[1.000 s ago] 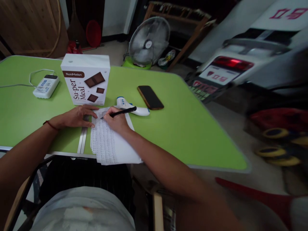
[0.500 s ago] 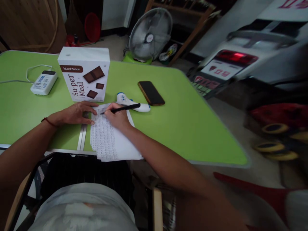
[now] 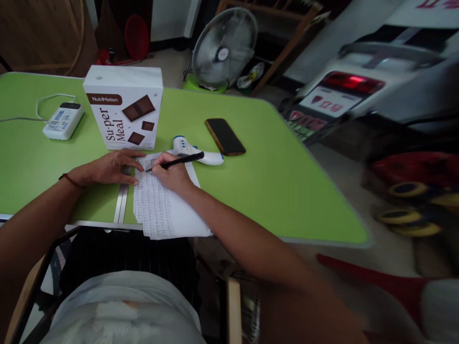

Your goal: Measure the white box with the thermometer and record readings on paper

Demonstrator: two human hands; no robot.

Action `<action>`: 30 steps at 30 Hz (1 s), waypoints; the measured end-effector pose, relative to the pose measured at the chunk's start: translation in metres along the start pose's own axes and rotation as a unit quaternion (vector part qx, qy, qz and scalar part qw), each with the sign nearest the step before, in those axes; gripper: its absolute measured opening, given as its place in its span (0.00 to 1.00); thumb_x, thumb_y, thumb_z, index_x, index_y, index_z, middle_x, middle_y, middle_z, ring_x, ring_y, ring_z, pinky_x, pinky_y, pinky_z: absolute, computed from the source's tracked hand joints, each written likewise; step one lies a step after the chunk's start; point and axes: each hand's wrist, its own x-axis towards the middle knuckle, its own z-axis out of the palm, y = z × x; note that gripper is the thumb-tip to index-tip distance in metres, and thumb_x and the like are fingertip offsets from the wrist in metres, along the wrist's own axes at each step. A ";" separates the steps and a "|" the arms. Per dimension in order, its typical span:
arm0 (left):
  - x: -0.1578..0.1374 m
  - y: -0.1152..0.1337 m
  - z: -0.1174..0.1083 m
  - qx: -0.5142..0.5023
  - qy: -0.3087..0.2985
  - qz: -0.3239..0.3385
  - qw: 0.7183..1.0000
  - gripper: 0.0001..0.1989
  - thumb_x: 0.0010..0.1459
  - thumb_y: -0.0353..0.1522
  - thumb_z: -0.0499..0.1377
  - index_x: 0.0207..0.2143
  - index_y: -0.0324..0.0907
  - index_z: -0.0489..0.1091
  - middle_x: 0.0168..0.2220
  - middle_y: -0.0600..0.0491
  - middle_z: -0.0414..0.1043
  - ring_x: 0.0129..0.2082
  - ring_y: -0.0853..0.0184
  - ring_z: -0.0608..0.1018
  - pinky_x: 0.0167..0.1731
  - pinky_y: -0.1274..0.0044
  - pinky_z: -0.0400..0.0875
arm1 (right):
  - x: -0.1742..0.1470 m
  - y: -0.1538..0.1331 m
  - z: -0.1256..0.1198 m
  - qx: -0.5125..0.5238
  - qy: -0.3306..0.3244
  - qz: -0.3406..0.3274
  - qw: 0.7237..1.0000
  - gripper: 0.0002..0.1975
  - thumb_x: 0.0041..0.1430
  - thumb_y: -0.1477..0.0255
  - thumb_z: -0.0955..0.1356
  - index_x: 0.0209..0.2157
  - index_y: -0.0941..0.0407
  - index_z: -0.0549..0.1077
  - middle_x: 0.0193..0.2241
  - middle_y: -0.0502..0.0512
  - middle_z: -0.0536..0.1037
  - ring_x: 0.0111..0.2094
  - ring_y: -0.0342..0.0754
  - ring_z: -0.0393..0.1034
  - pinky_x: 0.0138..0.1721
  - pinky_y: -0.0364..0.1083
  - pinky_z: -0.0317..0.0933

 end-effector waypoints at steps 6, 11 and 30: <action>0.000 0.003 -0.001 0.007 -0.004 -0.006 1.000 0.16 0.57 0.40 0.69 0.45 0.43 0.82 0.63 0.42 0.70 0.61 0.52 0.75 0.60 0.63 0.70 | 0.001 -0.001 0.000 -0.010 -0.010 -0.007 1.000 0.09 0.46 0.78 0.68 0.19 0.53 0.64 0.17 0.43 0.63 0.22 0.42 0.58 0.29 0.46 0.58; 0.001 0.005 -0.002 0.000 -0.005 -0.012 1.000 0.16 0.56 0.40 0.70 0.44 0.42 0.82 0.63 0.41 0.70 0.60 0.52 0.76 0.61 0.63 0.69 | 0.000 -0.002 0.000 -0.010 -0.011 0.001 1.000 0.10 0.46 0.79 0.67 0.18 0.53 0.64 0.16 0.43 0.63 0.22 0.41 0.56 0.29 0.46 0.58; 0.001 -0.001 0.000 -0.004 0.006 0.010 1.000 0.15 0.56 0.40 0.69 0.43 0.44 0.82 0.63 0.43 0.71 0.61 0.53 0.75 0.63 0.64 0.68 | 0.001 -0.002 -0.001 -0.007 0.007 0.013 1.000 0.12 0.46 0.80 0.67 0.17 0.52 0.63 0.16 0.42 0.62 0.22 0.41 0.57 0.28 0.46 0.57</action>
